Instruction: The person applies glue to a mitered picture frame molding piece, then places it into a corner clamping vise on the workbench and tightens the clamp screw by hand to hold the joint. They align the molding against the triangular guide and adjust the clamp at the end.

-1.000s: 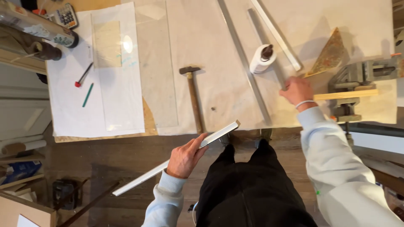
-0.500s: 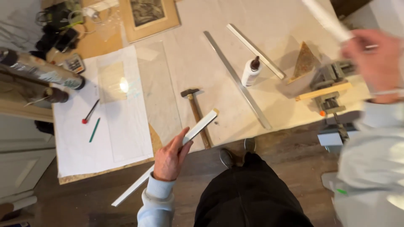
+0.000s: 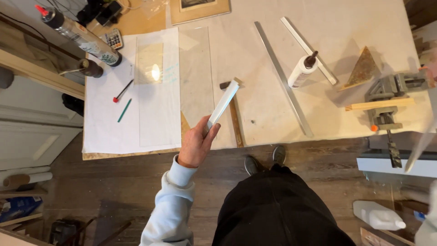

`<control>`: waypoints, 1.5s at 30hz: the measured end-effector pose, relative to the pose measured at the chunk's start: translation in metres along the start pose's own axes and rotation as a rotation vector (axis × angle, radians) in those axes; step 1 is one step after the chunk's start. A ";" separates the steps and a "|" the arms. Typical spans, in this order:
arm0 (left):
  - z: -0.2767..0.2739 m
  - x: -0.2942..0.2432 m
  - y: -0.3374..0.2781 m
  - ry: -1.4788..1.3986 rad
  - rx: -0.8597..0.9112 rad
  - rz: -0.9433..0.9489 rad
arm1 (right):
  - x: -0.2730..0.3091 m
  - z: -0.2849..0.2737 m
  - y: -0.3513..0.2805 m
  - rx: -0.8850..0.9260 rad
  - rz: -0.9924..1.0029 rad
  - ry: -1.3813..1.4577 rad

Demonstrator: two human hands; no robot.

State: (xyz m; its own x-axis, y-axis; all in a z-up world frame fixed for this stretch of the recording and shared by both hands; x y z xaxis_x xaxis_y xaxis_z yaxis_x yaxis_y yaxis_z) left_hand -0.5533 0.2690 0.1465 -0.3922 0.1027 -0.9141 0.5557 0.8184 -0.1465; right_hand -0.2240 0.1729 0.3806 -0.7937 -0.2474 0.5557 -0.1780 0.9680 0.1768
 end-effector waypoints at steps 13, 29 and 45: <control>0.119 0.045 0.014 -0.882 0.489 -0.480 | 0.098 0.369 -0.103 0.420 -0.538 -0.335; 0.146 0.031 0.020 -0.691 0.412 -0.153 | 0.135 0.369 -0.085 0.321 -0.565 -0.231; 0.077 -0.036 -0.024 -0.344 0.207 -0.103 | -0.038 0.239 -0.062 -0.319 0.582 0.975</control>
State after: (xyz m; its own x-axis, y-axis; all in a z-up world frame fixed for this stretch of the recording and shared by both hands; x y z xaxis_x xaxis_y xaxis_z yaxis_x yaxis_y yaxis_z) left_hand -0.4960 0.2021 0.1535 -0.2051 -0.1980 -0.9585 0.6759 0.6797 -0.2850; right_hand -0.3222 0.1320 0.1544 0.0972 0.1670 0.9811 0.3278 0.9254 -0.1900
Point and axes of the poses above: each hand's wrist, its own y-axis towards the middle knuckle, its own z-axis out of the palm, x = y × z, the point moved 9 cm from there along y, towards the middle knuckle, and after that the axes turned 7 degrees about -y, right-handed, at the moved point
